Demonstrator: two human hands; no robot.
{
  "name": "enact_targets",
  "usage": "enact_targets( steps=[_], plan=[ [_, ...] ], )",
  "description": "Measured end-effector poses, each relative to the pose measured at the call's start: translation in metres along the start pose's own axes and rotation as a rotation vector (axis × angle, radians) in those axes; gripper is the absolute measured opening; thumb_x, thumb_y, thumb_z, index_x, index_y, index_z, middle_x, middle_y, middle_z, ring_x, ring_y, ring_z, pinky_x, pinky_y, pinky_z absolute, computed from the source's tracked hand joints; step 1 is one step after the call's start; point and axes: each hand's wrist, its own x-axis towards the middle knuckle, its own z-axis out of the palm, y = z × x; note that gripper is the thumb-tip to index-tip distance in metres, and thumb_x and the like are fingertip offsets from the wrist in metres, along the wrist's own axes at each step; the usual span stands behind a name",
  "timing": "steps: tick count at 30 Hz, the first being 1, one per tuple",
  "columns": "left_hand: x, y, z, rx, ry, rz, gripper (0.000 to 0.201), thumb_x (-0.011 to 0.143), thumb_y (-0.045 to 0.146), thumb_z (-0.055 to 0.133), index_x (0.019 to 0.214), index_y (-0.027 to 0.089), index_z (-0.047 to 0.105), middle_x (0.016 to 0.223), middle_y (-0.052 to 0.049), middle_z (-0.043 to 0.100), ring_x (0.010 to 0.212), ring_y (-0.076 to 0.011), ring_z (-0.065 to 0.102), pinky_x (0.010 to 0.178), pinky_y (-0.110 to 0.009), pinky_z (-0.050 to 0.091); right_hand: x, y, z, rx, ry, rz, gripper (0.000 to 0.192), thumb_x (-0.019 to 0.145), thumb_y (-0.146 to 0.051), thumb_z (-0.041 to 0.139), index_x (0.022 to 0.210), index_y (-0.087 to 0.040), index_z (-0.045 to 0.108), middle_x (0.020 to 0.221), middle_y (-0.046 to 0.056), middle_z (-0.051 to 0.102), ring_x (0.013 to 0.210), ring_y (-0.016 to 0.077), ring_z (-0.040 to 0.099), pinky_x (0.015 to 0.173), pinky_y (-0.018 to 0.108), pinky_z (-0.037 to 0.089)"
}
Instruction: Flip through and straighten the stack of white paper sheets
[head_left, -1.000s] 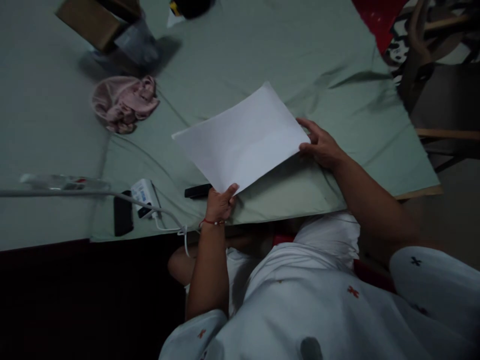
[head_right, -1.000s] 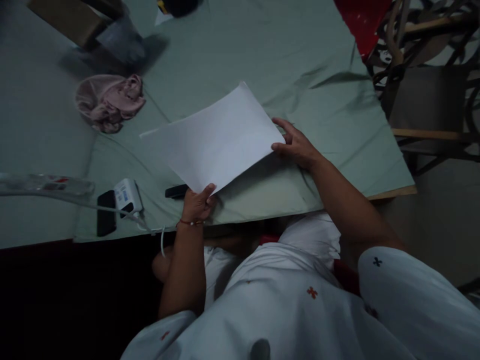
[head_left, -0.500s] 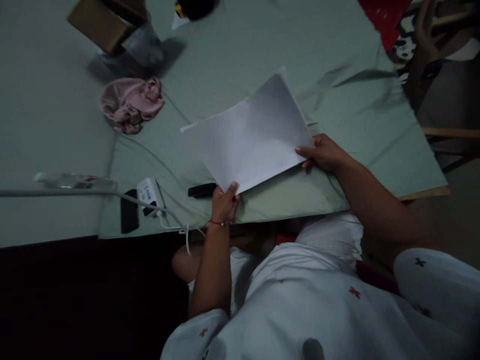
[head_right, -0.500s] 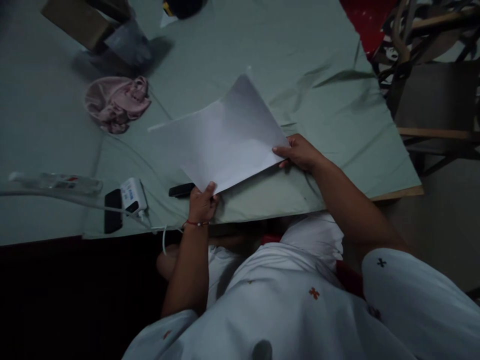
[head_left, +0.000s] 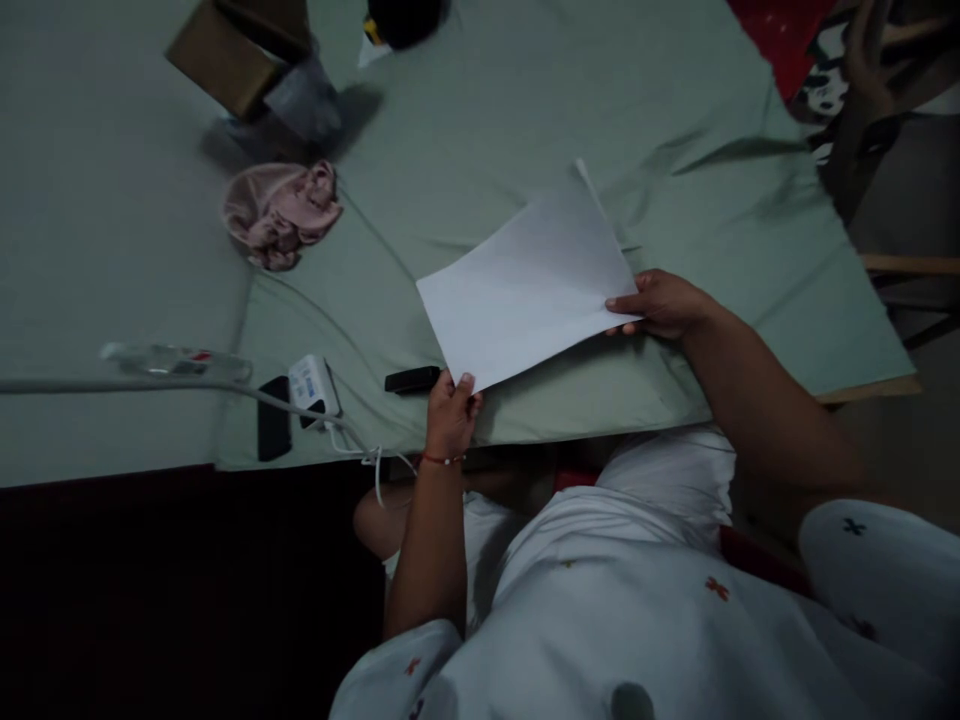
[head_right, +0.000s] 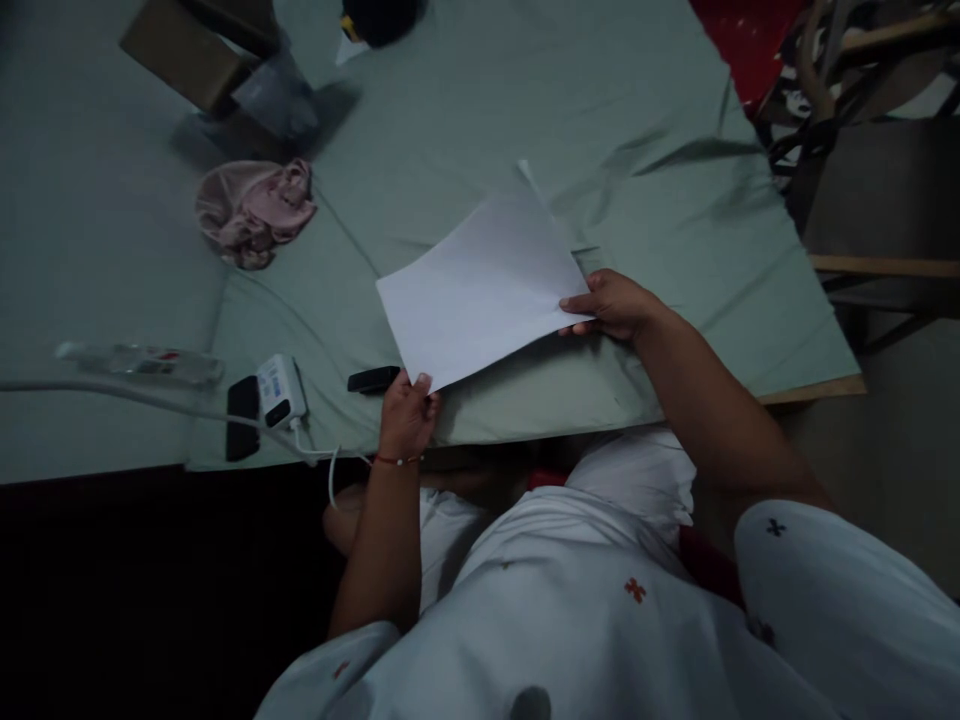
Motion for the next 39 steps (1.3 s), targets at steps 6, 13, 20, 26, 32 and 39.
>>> enact_targets(
  steps=[6, 13, 20, 26, 32, 39],
  plan=[
    [-0.028, -0.009, -0.029, 0.074, 0.155, 0.094, 0.059, 0.061, 0.047, 0.097, 0.103, 0.021, 0.064, 0.07, 0.007, 0.062, 0.055, -0.0075, 0.057, 0.043, -0.015, 0.031, 0.001, 0.004, 0.013, 0.024, 0.041, -0.019, 0.028, 0.07, -0.029, 0.097, 0.082, -0.02, 0.073, 0.077, 0.008, 0.075, 0.065, 0.0242, 0.075, 0.052, 0.032, 0.067],
    [-0.027, -0.01, -0.077, 0.743, 0.486, 0.548, 0.02, 0.089, 0.027, 0.067, 0.108, 0.02, 0.072, 0.101, -0.008, 0.073, 0.095, -0.021, 0.07, 0.086, -0.034, 0.055, 0.003, 0.01, 0.029, 0.137, 0.011, 0.031, 0.026, 0.065, -0.024, 0.097, 0.08, -0.021, 0.075, 0.08, 0.004, 0.078, 0.063, 0.0176, 0.073, 0.051, 0.023, 0.066],
    [0.011, 0.003, -0.078, 1.23, 0.288, 0.604, 0.062, 0.082, 0.014, 0.066, 0.143, 0.023, 0.067, 0.16, -0.016, 0.057, 0.157, -0.0389, 0.039, 0.131, -0.062, 0.019, 0.004, 0.01, 0.033, 0.108, 0.064, 0.037, 0.025, 0.069, -0.019, 0.095, 0.082, -0.017, 0.073, 0.077, 0.008, 0.075, 0.062, 0.0219, 0.074, 0.052, 0.03, 0.068],
    [0.02, -0.003, -0.075, 1.224, 0.241, 0.637, 0.052, 0.091, 0.019, 0.06, 0.142, 0.019, 0.068, 0.149, -0.019, 0.065, 0.145, -0.033, 0.053, 0.126, -0.055, 0.036, 0.002, 0.006, 0.041, 0.08, 0.104, 0.062, 0.016, 0.078, -0.011, 0.086, 0.078, -0.015, 0.071, 0.069, 0.006, 0.073, 0.055, 0.0153, 0.07, 0.049, 0.021, 0.062],
    [0.015, -0.007, -0.07, 1.249, 0.265, 0.618, 0.051, 0.091, 0.023, 0.064, 0.142, 0.02, 0.07, 0.141, -0.017, 0.068, 0.139, -0.0334, 0.055, 0.125, -0.053, 0.039, 0.002, 0.005, 0.041, 0.092, 0.12, 0.045, 0.014, 0.079, -0.008, 0.083, 0.081, -0.015, 0.072, 0.071, 0.006, 0.075, 0.057, 0.0164, 0.07, 0.048, 0.023, 0.062],
    [0.001, -0.006, -0.065, 1.231, 0.198, 0.645, 0.075, 0.083, 0.013, 0.058, 0.157, 0.021, 0.056, 0.166, -0.015, 0.052, 0.158, -0.0317, 0.041, 0.133, -0.052, 0.025, 0.004, 0.009, 0.037, 0.081, 0.152, 0.022, 0.019, 0.077, -0.012, 0.087, 0.083, -0.016, 0.07, 0.074, 0.007, 0.074, 0.057, 0.0171, 0.071, 0.049, 0.025, 0.063]
  ],
)
